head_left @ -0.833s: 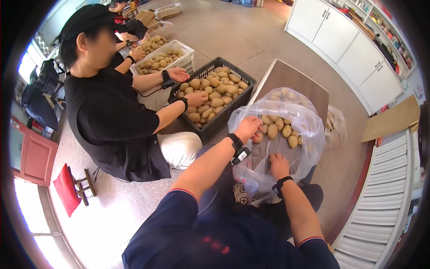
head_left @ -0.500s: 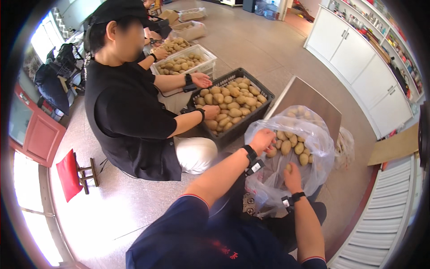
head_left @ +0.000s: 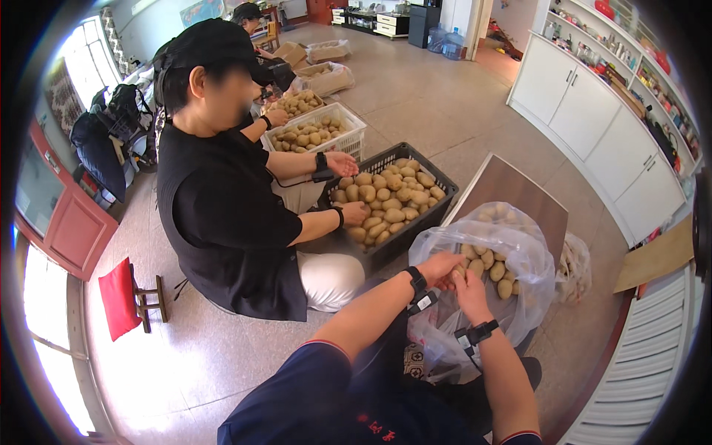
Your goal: The person sorts potatoes from a large plastic bag by picking them up and placing them into a black plastic crate.
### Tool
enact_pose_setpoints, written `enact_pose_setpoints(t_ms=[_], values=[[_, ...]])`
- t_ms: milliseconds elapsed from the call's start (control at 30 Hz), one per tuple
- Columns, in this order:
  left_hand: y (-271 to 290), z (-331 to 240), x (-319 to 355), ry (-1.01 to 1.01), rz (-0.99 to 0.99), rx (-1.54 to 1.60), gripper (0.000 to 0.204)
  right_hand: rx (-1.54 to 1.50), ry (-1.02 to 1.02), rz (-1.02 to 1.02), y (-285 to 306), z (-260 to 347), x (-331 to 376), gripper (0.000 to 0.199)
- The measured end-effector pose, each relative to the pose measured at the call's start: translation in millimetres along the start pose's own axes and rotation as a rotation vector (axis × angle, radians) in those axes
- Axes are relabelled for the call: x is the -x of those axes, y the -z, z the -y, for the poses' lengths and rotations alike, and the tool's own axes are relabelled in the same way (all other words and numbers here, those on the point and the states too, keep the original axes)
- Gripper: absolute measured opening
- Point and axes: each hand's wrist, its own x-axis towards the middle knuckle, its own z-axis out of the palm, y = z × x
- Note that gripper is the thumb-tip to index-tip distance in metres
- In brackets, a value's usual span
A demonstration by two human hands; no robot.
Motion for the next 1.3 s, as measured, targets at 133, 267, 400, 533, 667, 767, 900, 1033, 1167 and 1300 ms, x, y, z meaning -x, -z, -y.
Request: enact_pose_setpoints(t_ms=[133,267,400,533,667,767,900,1033,1167,1300], values=[[1.3,2.3,0.4,-0.039,0.053,-0.003,0.036,0.179,0.136,-0.191,-3.8,16.1,9.0,0.027],[2.9,3.6,-4.9,-0.112,0.007,0.13,0.03,0.097,0.141,-0.252,0.5,-6.1,12.6,0.023],[20.1,2.4,-18.2,-0.112,-0.124,0.31,0.028,0.163,0.125,-0.223,2.3,-32.0,35.6,0.023],[45.8,-5.0,-21.1,-0.212,-0.239,0.551,0.032,0.393,0.034,-0.152,7.8,-84.9,63.4,0.028],[74.1,-5.3,-17.9,-0.27,-0.37,0.741,0.036,0.664,-0.104,-0.082,12.3,-88.4,83.8,0.034],[99.3,5.3,-22.0,-0.361,-0.38,0.807,0.041,0.66,-0.097,-0.091,13.8,-88.2,89.0,0.035],[114.4,6.3,-30.0,-0.447,-0.545,0.912,0.038,0.687,-0.1,-0.125,13.8,-110.7,93.1,0.034],[149.0,21.7,-31.8,-0.542,-0.63,0.981,0.029,0.649,-0.107,-0.173,10.1,-122.9,92.5,0.032],[127.6,25.2,-70.7,-0.404,-0.747,1.07,0.027,0.625,-0.175,-0.242,28.6,-146.0,110.6,0.031],[246.7,85.6,-81.7,-0.459,-0.998,-0.147,0.04,0.568,-0.136,-0.172,7.8,-123.1,97.7,0.031]])
